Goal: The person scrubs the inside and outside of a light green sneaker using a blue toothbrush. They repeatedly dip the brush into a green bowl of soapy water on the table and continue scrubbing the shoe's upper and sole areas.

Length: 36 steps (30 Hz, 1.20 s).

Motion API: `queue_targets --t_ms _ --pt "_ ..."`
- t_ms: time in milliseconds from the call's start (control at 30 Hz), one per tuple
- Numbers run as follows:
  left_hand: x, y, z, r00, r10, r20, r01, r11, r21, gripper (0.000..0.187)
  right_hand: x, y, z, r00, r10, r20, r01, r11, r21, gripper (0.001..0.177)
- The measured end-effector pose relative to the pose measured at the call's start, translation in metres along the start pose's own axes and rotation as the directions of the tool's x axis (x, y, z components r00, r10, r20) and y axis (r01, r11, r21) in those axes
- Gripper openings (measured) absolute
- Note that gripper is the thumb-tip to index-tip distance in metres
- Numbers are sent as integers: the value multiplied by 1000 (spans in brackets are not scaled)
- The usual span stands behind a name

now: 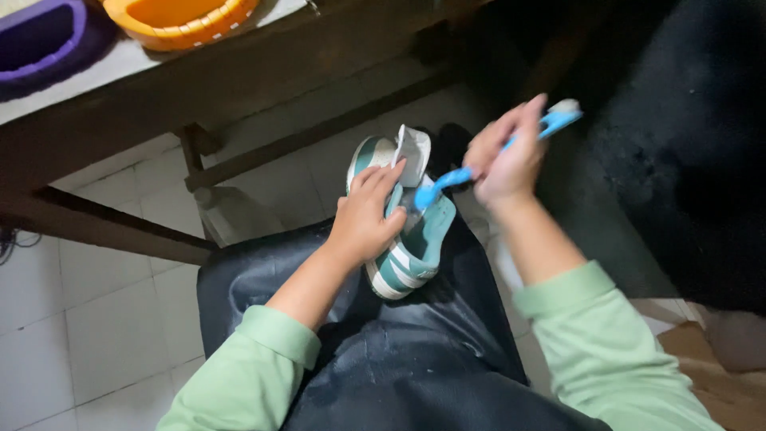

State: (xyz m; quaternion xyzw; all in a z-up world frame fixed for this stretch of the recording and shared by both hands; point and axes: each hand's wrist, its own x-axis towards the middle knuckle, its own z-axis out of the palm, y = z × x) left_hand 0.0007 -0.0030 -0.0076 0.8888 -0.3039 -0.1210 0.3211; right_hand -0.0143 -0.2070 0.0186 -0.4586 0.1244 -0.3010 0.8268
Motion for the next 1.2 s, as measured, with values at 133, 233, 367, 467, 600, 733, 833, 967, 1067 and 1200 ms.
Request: queue_targets --t_ms 133,233,367,467,600,733,833,967,1067,1200 --pt "-2 9 -3 1000 15 21 -16 998 56 77 28 -40 -7 942 -261 -211 282 956 78 54" --pt "1 3 2 1000 -1 16 0 997 73 79 -5 -33 15 993 -82 -87 91 990 103 58" --pt "-1 6 3 1000 9 2 -9 997 79 79 18 -1 -15 974 -152 -169 141 987 -70 61" --pt "-2 7 4 1000 -4 6 4 995 96 80 54 -25 -53 928 -288 -235 305 951 40 58" --pt "-2 8 2 1000 0 7 -1 999 54 80 -12 -25 4 972 -66 -225 81 995 56 59" --pt "1 13 3 1000 3 9 -4 996 95 79 23 -3 -37 953 -220 -208 205 975 -92 60" --pt "-1 12 3 1000 4 11 -5 995 100 79 24 -24 -33 905 -319 -280 320 946 -46 58" --pt "1 11 -1 1000 3 8 -4 996 90 80 -28 -4 4 1000 28 1 -28 1000 2 64" --pt "2 14 0 999 0 44 -5 993 119 81 29 -6 -36 966 -166 -200 151 985 -85 65" --pt "4 8 0 999 -16 36 12 995 96 81 30 -35 -41 936 -215 -279 236 971 43 53"
